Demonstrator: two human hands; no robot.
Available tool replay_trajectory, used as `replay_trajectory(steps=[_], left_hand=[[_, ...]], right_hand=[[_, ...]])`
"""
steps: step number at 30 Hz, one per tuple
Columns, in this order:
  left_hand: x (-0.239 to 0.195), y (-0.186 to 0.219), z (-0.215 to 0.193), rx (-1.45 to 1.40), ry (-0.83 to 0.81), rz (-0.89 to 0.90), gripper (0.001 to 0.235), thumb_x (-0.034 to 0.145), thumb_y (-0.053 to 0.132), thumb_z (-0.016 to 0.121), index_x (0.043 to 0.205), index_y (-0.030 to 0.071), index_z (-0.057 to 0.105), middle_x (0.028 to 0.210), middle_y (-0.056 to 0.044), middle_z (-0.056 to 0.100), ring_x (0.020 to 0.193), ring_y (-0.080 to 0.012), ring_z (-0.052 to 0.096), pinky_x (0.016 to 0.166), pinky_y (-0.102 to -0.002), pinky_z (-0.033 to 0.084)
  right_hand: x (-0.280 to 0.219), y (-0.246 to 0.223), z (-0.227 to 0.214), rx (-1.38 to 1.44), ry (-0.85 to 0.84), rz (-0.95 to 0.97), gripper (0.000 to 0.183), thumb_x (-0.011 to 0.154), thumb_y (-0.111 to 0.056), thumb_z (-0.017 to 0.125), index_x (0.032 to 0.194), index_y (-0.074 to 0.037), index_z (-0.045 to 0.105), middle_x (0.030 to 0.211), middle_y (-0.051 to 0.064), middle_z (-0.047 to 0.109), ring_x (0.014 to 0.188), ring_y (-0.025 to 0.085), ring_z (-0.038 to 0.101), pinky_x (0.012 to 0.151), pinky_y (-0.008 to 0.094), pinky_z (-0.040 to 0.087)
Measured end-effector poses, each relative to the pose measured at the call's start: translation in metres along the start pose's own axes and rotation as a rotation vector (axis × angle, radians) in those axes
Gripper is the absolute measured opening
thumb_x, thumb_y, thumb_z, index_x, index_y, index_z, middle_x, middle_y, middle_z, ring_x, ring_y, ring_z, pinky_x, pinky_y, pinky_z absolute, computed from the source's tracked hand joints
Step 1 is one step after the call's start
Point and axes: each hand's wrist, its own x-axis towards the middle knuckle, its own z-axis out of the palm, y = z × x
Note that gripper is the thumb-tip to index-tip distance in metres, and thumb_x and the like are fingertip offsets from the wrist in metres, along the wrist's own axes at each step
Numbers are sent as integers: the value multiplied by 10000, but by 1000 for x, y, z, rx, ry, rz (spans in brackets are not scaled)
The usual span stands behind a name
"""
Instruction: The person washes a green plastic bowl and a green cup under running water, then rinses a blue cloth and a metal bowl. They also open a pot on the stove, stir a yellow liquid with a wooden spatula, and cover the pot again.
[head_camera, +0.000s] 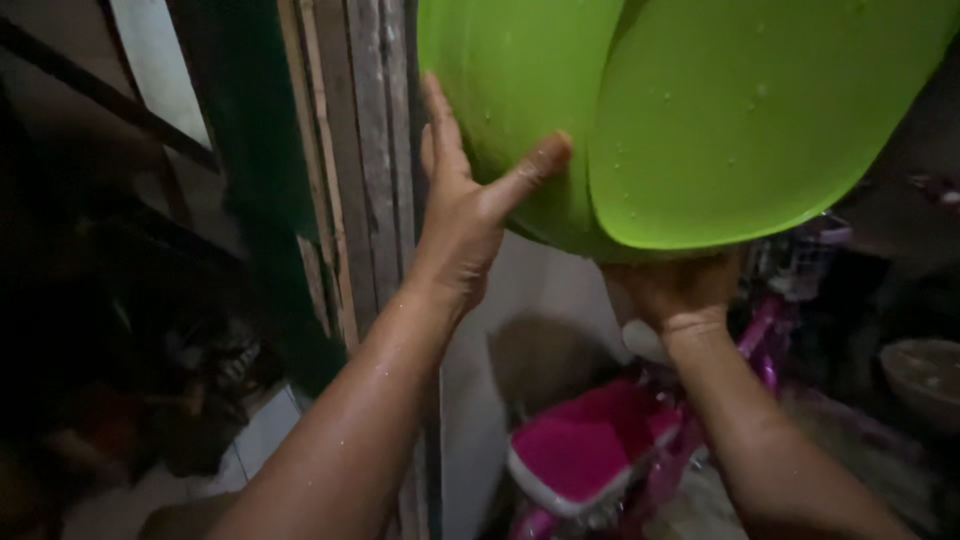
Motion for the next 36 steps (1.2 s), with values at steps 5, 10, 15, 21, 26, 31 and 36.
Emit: replay_trajectory(steps=[5,10,15,21,26,31,36], left_hand=[[57,-35,29,228,12,66,1642,518,660,874,1605,167,-254,1650,-285,-23,1514,-465,238,1126,-540,483],[123,-74,64,352,200,192,1535,597,689,883,1646,131,-89,1658,-308,129,1548,-491,209,1141,-606,437],[188,-95,88,426,316,198,1415,596,747,822,1644,162,74,1604,-336,210,1504,-539,243,1086,-628,481],[257,-103,110,555,405,215,1234,666,723,822,1613,215,216,1648,-325,142,1496,-596,108,1041,-648,498],[288,-100,123,630,471,169,1111,691,724,814,1596,238,391,1614,-305,288,1501,-587,168,1179,-661,315],[308,-96,118,553,501,79,1230,625,705,805,1583,186,233,1599,-293,174,1484,-566,41,990,-688,481],[321,-105,106,653,511,120,1080,688,717,705,1559,181,357,1555,-273,379,1450,-546,272,1026,-679,396]], right_hand=[[56,-57,-48,-538,-47,-54,900,902,-668,642,1630,-194,406,1649,119,412,1533,343,393,1257,583,335],[117,-118,-93,-580,-42,-14,1027,840,-740,664,1640,-183,339,1641,103,406,1547,325,382,1266,594,360],[180,-165,-119,-463,118,23,1094,829,-669,746,1646,-110,281,1649,157,355,1528,385,404,1237,578,395],[246,-202,-151,-439,82,68,1127,708,-760,735,1590,-169,358,1624,123,401,1455,360,465,1161,539,492],[280,-212,-165,-491,163,84,1128,596,-830,705,1532,-256,445,1538,53,480,1350,313,512,1024,478,557],[301,-209,-164,-453,210,111,1087,652,-863,658,1545,-277,460,1571,-10,502,1355,255,553,993,418,575],[294,-209,-157,-786,203,80,1029,767,-839,456,1536,-162,369,1526,137,492,1358,345,588,992,501,576]])
